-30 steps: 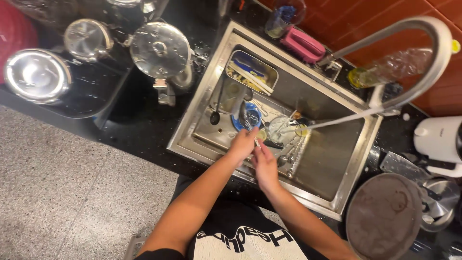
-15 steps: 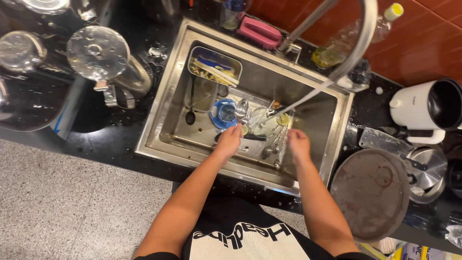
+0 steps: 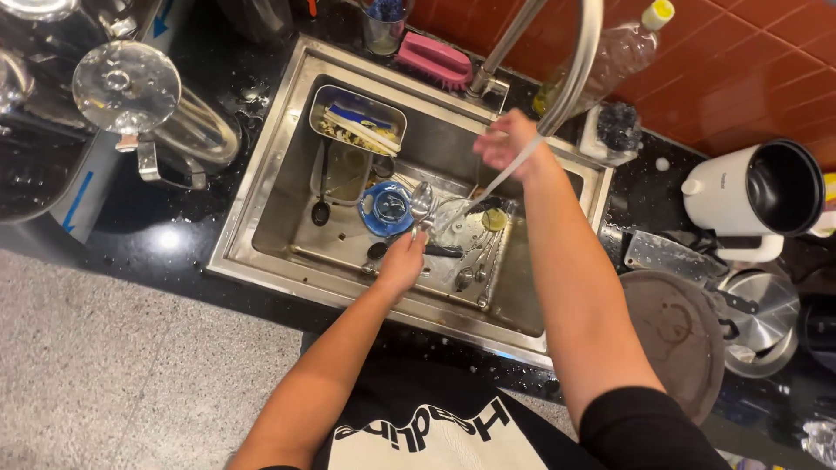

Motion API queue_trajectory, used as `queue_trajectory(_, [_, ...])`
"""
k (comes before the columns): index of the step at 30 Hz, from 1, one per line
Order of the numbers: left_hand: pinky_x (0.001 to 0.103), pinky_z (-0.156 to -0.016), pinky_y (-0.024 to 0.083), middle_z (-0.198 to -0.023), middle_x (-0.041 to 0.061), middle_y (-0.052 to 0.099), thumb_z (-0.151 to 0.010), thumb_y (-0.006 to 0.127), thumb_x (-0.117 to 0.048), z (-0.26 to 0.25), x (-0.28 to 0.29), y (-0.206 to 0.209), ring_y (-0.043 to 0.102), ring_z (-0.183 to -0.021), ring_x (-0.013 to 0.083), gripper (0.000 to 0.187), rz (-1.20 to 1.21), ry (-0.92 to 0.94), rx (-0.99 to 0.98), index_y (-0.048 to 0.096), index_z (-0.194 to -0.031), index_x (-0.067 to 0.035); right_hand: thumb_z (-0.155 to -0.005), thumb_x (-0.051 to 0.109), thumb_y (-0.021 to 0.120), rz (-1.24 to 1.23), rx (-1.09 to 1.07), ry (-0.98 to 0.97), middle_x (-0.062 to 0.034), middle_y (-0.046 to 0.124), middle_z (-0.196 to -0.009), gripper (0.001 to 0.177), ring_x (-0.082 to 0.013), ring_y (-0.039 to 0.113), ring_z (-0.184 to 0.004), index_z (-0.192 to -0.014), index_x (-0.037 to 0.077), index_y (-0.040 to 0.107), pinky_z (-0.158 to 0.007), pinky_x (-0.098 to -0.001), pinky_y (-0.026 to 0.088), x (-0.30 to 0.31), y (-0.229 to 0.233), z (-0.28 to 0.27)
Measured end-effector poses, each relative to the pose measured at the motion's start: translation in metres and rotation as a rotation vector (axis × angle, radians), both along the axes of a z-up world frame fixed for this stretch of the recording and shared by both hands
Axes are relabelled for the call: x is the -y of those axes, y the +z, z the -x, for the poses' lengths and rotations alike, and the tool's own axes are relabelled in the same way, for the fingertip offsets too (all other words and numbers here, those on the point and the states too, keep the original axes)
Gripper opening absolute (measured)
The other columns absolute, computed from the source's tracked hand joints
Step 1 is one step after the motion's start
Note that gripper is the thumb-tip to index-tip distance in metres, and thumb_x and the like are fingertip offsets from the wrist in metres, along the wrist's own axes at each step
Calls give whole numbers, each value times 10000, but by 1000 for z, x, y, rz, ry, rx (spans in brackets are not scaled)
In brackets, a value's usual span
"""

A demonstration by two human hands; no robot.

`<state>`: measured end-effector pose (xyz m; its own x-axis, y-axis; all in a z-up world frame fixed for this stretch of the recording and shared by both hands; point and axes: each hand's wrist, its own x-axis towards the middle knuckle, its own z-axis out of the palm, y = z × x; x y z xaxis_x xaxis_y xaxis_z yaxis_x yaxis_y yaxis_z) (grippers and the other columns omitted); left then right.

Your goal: Wash several cups, spoons, and a blue bowl in a kitchen sink.

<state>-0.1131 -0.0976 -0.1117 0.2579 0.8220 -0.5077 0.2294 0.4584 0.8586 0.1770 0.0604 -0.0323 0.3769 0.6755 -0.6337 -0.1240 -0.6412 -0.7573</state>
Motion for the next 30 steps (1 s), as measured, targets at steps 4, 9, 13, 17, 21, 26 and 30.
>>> queue_trajectory(4, [399, -677, 480, -769, 101, 654, -1028, 523, -376, 4, 7, -15, 624, -726, 234, 399, -101, -22, -36, 648, -905, -17, -943, 256, 595, -242, -397, -35, -191, 695, -1031, 289, -272, 706, -864, -1091, 10, 560, -672, -368, 557, -39, -41, -36])
queue_trajectory(9, [321, -614, 495, -705, 32, 665, -1024, 550, -394, 6, 0, 8, 633, -651, 136, 400, -60, -94, 28, 687, -927, -31, -917, 281, 634, -339, -31, 35, -115, 758, -1014, 296, -215, 736, -868, -1073, 40, 709, -675, -342, 561, 13, 12, -58])
queue_trajectory(13, [266, -522, 408, -665, 5, 578, -1015, 521, -380, 9, -3, 36, 504, -562, 98, 330, 219, -91, 218, 706, -1086, -116, -903, 186, 700, -240, 1321, 207, -127, 767, -1034, 199, -298, 718, -933, -1060, 91, 778, -831, -417, 554, 46, -3, -154])
queue_trajectory(17, [226, -543, 397, -683, -7, 580, -1068, 446, -433, 6, -8, 43, 477, -594, 62, 433, 276, -113, 263, 689, -1078, -76, -801, 404, 858, 113, 1455, 481, -196, 712, -1152, 508, -407, 605, -1085, -1175, 76, 752, -918, -485, 482, 51, 26, -193])
queue_trajectory(21, [231, -530, 384, -686, -6, 598, -1061, 434, -425, 0, -2, 28, 468, -581, 68, 451, 193, -110, 288, 704, -1063, -63, -788, 525, 849, 353, 1522, 758, -178, 744, -1098, 590, -377, 616, -1092, -1165, 77, 772, -944, -472, 480, 25, 31, -196])
queue_trajectory(26, [237, -489, 375, -673, -1, 606, -1055, 470, -393, -2, 4, 38, 466, -539, 68, 413, 172, -121, 276, 709, -1069, -57, -678, 418, 932, 458, 1369, 762, -194, 718, -1121, 631, -383, 682, -1044, -1150, 41, 748, -876, -481, 550, 6, 30, -209])
queue_trajectory(30, [235, -448, 345, -679, -4, 624, -1031, 482, -380, -4, 4, 50, 439, -505, 54, 370, 182, -158, 265, 712, -1108, -100, -803, 275, 818, 140, 1362, 525, -221, 721, -1071, 431, -405, 696, -1010, -1119, 9, 697, -865, -485, 548, 28, 39, -220])
